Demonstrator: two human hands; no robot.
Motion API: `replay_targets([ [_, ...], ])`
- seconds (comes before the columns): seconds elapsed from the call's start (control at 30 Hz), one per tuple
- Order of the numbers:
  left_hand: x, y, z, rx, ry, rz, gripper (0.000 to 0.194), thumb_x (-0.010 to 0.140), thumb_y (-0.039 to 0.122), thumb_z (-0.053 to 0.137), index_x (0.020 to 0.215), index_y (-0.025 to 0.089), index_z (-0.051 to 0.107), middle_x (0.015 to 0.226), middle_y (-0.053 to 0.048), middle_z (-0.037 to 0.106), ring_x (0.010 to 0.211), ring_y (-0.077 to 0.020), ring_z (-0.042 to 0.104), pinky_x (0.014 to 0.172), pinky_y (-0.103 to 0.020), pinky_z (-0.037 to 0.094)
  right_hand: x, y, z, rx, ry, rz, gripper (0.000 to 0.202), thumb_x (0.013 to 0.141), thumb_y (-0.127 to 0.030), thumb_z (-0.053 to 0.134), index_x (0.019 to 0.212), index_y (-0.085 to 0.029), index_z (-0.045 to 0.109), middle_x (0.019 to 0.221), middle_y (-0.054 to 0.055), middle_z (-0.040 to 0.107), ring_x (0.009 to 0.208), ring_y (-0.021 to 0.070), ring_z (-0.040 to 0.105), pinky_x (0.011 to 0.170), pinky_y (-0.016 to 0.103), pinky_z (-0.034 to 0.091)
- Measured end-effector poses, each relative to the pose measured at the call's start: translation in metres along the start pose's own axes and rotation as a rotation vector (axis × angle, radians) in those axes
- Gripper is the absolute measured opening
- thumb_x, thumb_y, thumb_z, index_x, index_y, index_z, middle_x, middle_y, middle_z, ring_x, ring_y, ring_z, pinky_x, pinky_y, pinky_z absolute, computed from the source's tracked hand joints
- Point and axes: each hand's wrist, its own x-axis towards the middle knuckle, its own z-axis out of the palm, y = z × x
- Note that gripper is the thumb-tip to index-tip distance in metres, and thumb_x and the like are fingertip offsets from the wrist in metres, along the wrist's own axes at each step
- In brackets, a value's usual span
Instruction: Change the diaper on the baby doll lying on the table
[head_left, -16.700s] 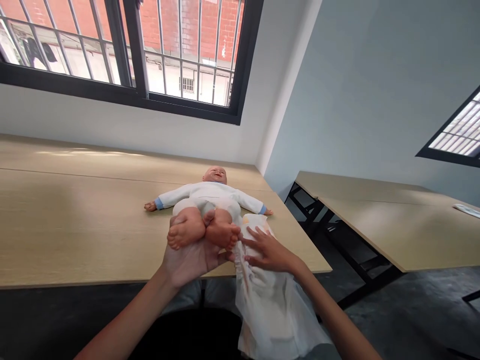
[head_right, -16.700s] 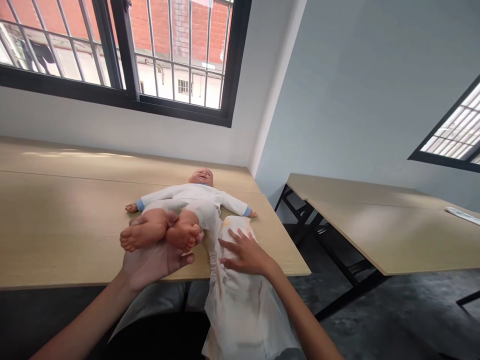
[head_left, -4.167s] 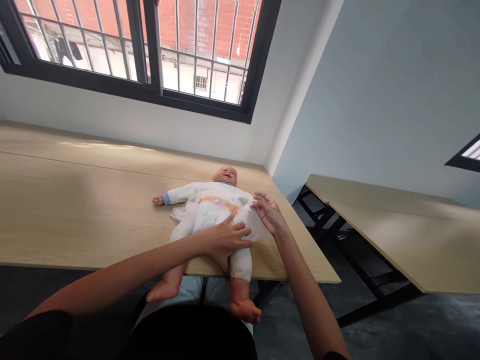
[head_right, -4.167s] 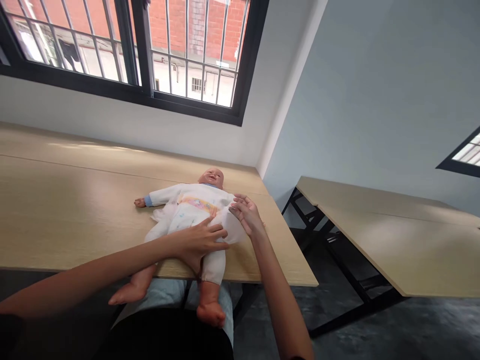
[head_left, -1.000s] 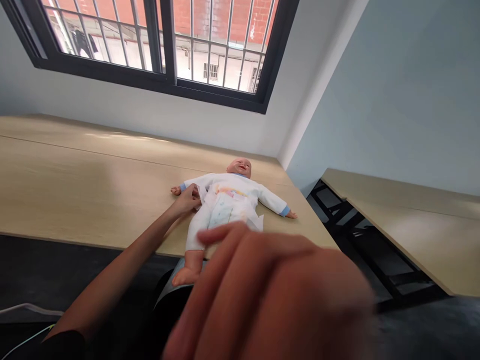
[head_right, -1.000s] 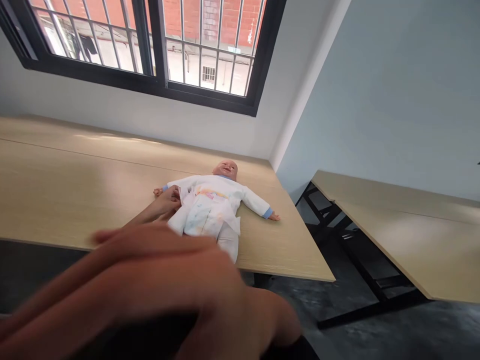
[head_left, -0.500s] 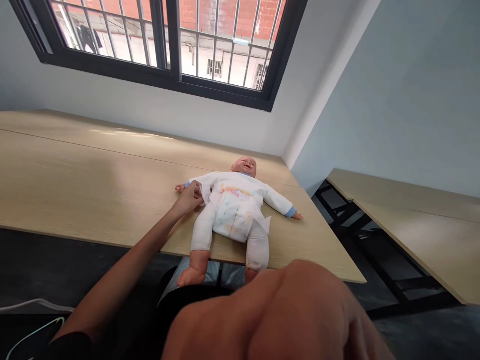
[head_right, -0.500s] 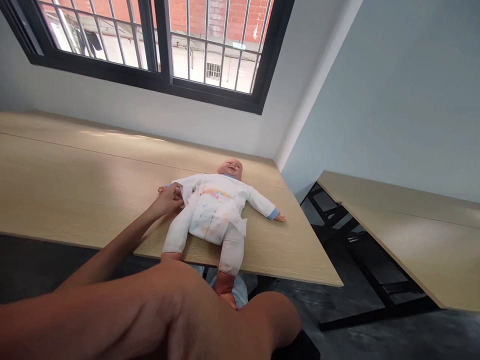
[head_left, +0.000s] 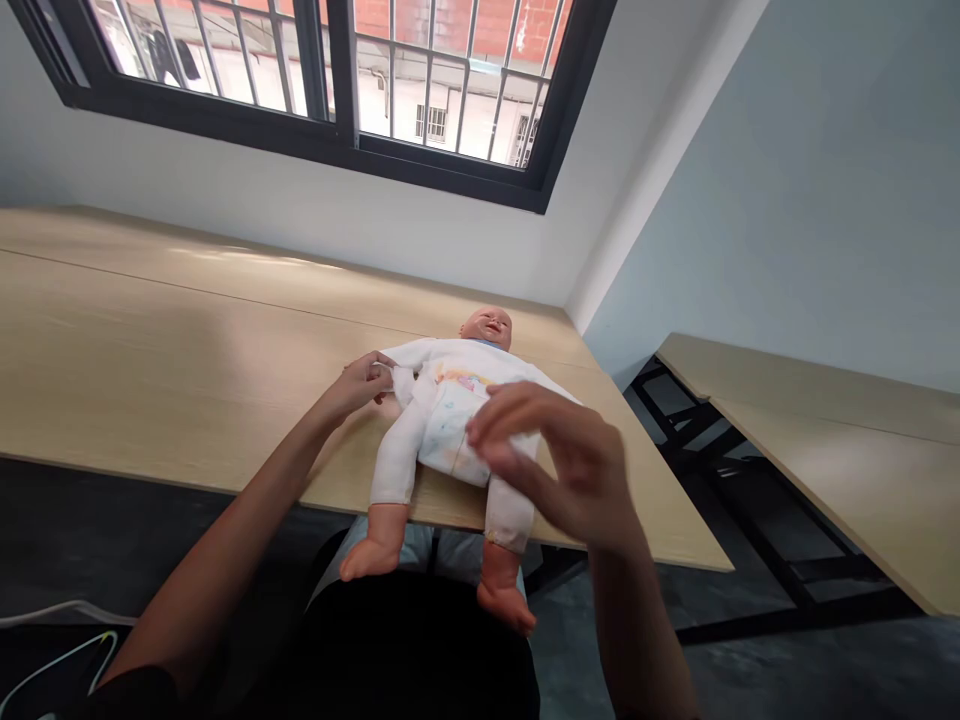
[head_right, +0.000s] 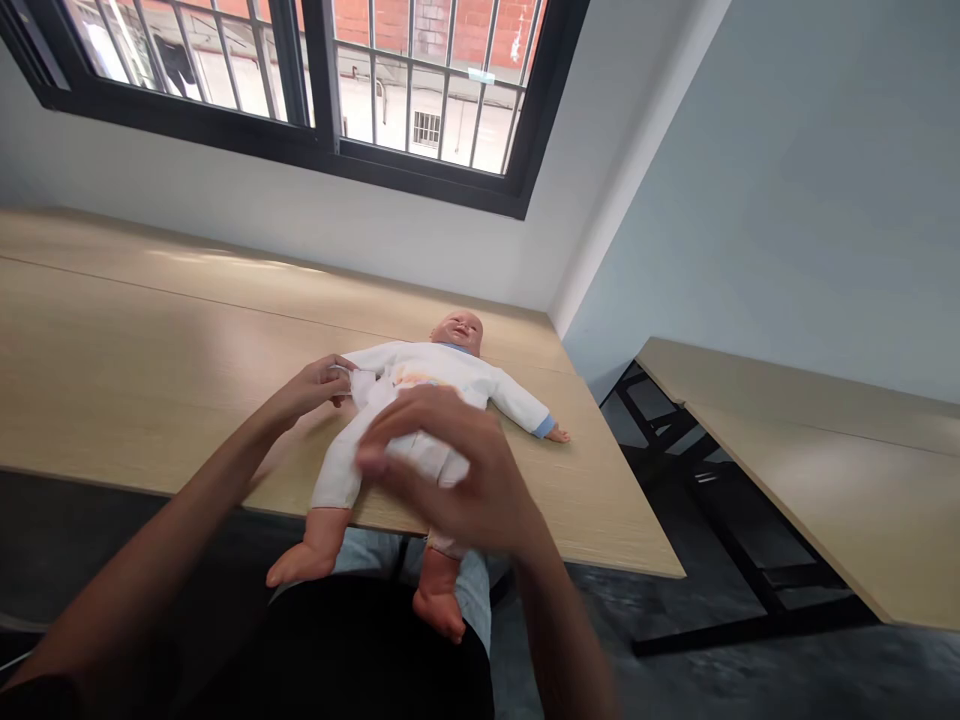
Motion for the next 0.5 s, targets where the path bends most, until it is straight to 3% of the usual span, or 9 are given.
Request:
replay_targets([
  [0.13,0.004,0.018,0.011,-0.060,-0.038,0.002,0.028,0.067,0.027,0.065,0.091,0.018,0.056,0.062,0.006,0.055,0.057,-0.0114,0.053,0.058,-0.023,0.045,0.019,0.063,0.009,-0.415,-0.134,0.022,0.018,0.099,-0.023,0.050,0.102,-0.023,0.067,0.102,0.003,0.071,0.100,0.0227,0.064,0.095,0.044,0.047],
  [0.23,0.010,0.025,0.021,-0.066,-0.127,0.080,0.031,0.070,0.029,0.067,0.096,0.019,0.054,0.061,0.007,0.053,0.057,-0.0110,0.053,0.056,-0.022,0.042,0.035,0.088,0.027,-0.456,-0.245,-0.077,0.022,0.097,-0.016,0.049,0.109,-0.023,0.066,0.117,0.004,0.067,0.112,0.0219,0.059,0.100,0.041,0.044],
  [0.3,0.013,0.025,0.024,-0.062,-0.183,0.132,0.036,0.070,0.031,0.071,0.097,0.020,0.052,0.062,0.007,0.053,0.057,-0.0106,0.052,0.054,-0.020,0.039,0.050,0.096,0.042,-0.485,-0.315,-0.119,0.020,0.094,-0.014,0.053,0.106,-0.022,0.066,0.117,0.005,0.066,0.112,0.0224,0.058,0.100,0.040,0.043],
  [0.4,0.014,0.020,0.014,-0.084,-0.186,0.119,0.037,0.069,0.032,0.073,0.095,0.020,0.049,0.064,0.007,0.054,0.058,-0.0104,0.053,0.055,-0.021,0.040,0.075,0.106,0.060,-0.567,-0.453,-0.095,0.019,0.089,-0.010,0.055,0.101,-0.018,0.067,0.105,0.007,0.069,0.104,0.0238,0.060,0.094,0.039,0.045],
  [0.5,0.010,0.012,-0.008,-0.095,-0.177,0.045,0.036,0.072,0.035,0.071,0.094,0.020,0.047,0.070,0.006,0.059,0.059,-0.0110,0.057,0.061,-0.024,0.046,0.088,0.118,0.070,-0.632,-0.594,-0.032,0.019,0.087,-0.008,0.056,0.099,-0.015,0.069,0.098,0.008,0.071,0.102,0.0245,0.062,0.093,0.038,0.043],
])
